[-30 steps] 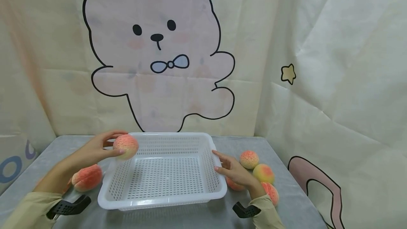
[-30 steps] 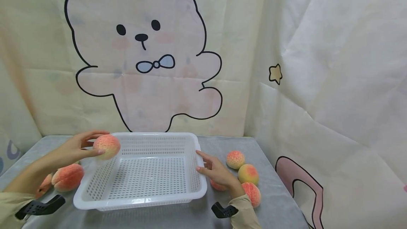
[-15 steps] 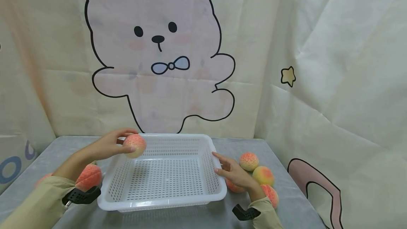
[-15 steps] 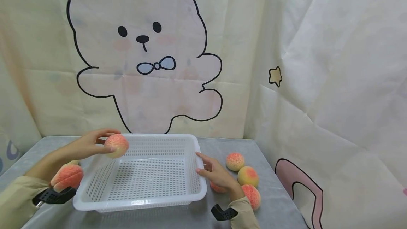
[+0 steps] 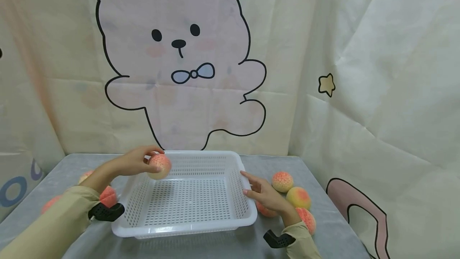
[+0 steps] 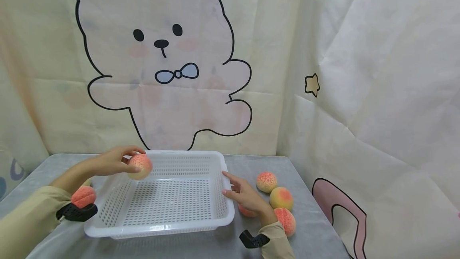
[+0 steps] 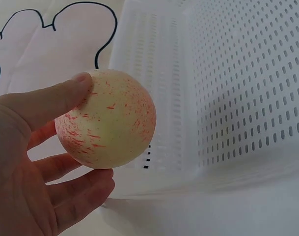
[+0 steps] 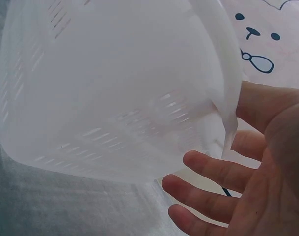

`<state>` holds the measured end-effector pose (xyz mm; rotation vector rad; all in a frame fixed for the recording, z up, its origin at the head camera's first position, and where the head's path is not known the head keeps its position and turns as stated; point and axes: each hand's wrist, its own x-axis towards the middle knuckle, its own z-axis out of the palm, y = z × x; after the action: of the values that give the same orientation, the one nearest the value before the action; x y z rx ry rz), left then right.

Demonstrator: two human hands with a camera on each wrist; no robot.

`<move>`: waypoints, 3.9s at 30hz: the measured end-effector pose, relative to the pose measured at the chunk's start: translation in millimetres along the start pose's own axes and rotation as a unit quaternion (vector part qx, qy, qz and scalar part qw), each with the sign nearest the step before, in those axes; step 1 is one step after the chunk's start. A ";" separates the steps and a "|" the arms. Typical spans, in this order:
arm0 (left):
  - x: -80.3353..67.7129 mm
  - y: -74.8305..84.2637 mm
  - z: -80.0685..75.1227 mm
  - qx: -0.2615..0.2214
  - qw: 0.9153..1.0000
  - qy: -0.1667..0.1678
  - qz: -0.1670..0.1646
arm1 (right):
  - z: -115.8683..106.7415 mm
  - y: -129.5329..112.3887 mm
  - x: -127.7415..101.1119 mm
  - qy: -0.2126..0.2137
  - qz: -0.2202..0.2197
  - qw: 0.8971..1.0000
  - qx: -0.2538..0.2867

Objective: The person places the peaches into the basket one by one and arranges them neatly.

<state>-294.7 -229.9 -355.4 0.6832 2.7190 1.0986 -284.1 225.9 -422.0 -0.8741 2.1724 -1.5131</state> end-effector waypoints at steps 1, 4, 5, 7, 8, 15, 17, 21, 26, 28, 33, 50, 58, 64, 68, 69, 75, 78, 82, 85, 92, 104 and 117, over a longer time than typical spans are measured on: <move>1.4 0.0 0.9 0.009 1.000 0.000 -0.001 | -0.1 0.2 0.0 -0.001 0.001 1.000 -0.001; 5.6 -0.3 3.3 0.028 1.000 -0.003 -0.005 | -0.6 0.8 -0.3 0.000 0.001 1.000 -0.002; 6.9 -0.3 3.9 0.030 1.000 -0.004 -0.006 | -0.9 0.9 -0.4 0.001 0.002 1.000 -0.003; 9.2 0.0 4.6 0.035 0.999 -0.008 -0.007 | -1.5 0.3 -0.7 0.003 0.003 1.000 -0.007; 10.0 0.3 4.9 0.038 0.999 -0.010 -0.007 | -1.8 0.0 -0.9 0.004 0.004 1.000 -0.008; 10.3 1.4 5.6 0.057 0.998 -0.019 -0.014 | -2.8 0.8 0.5 0.007 0.008 1.000 -0.019; 9.9 1.5 6.0 0.060 0.998 -0.022 -0.017 | -2.5 1.7 1.0 0.008 0.009 1.000 -0.016; 9.1 0.6 7.5 0.078 0.996 -0.025 -0.028 | -1.9 3.1 1.3 0.005 0.005 1.000 -0.002; 8.4 -2.9 9.7 0.091 0.994 -0.032 -0.042 | -1.2 5.1 1.4 0.002 0.000 1.000 0.003; 8.2 -3.4 9.9 0.093 0.994 -0.035 -0.043 | -0.8 5.0 1.3 0.005 0.000 1.000 -0.001; 8.7 -2.6 10.4 0.096 0.993 -0.048 -0.056 | 0.4 3.8 0.6 0.006 0.002 1.000 0.000; 9.5 0.3 12.3 0.157 0.983 -0.067 -0.074 | 0.6 2.3 0.5 0.003 -0.002 1.000 0.000; 7.1 1.0 9.6 0.130 0.987 -0.064 -0.065 | 0.7 3.4 -0.1 -0.002 -0.001 1.000 0.005; 0.5 4.9 3.9 0.118 0.990 -0.052 -0.056 | 0.9 3.2 0.1 0.002 0.002 1.000 -0.001; -5.4 5.7 -1.4 0.108 0.992 -0.039 -0.049 | 1.0 3.9 0.1 0.002 0.000 1.000 -0.003; -7.2 5.8 -2.7 0.105 0.993 -0.035 -0.048 | 0.9 4.1 0.0 0.001 -0.001 1.000 -0.003; -21.4 1.8 -8.8 0.088 0.996 -0.008 -0.025 | 0.2 4.7 0.2 0.001 -0.003 1.000 -0.003; -29.5 -0.8 -11.2 0.082 0.997 0.008 -0.014 | 0.4 4.0 0.3 0.002 -0.004 1.000 0.003; -38.8 -6.0 -13.0 0.081 0.996 0.031 -0.005 | 0.7 3.2 0.2 0.001 -0.002 1.000 0.006; -45.8 -10.3 -14.5 0.074 0.996 0.047 -0.001 | 1.0 3.4 0.2 0.000 0.003 1.000 0.006; -64.6 -15.3 -21.1 0.064 0.993 0.094 0.024 | 0.8 1.5 0.4 -0.002 0.003 1.000 0.014; -102.2 -34.3 -24.2 0.048 0.984 0.168 0.021 | -0.7 2.7 0.4 -0.001 0.004 1.000 0.012; -129.8 -65.8 -17.6 0.017 0.974 0.226 -0.007 | 0.9 2.4 1.3 0.001 0.004 1.000 0.002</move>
<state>-208.0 -341.6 -393.9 0.4607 3.1144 1.3509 -285.3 224.9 -424.5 -0.8626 2.1704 -1.5163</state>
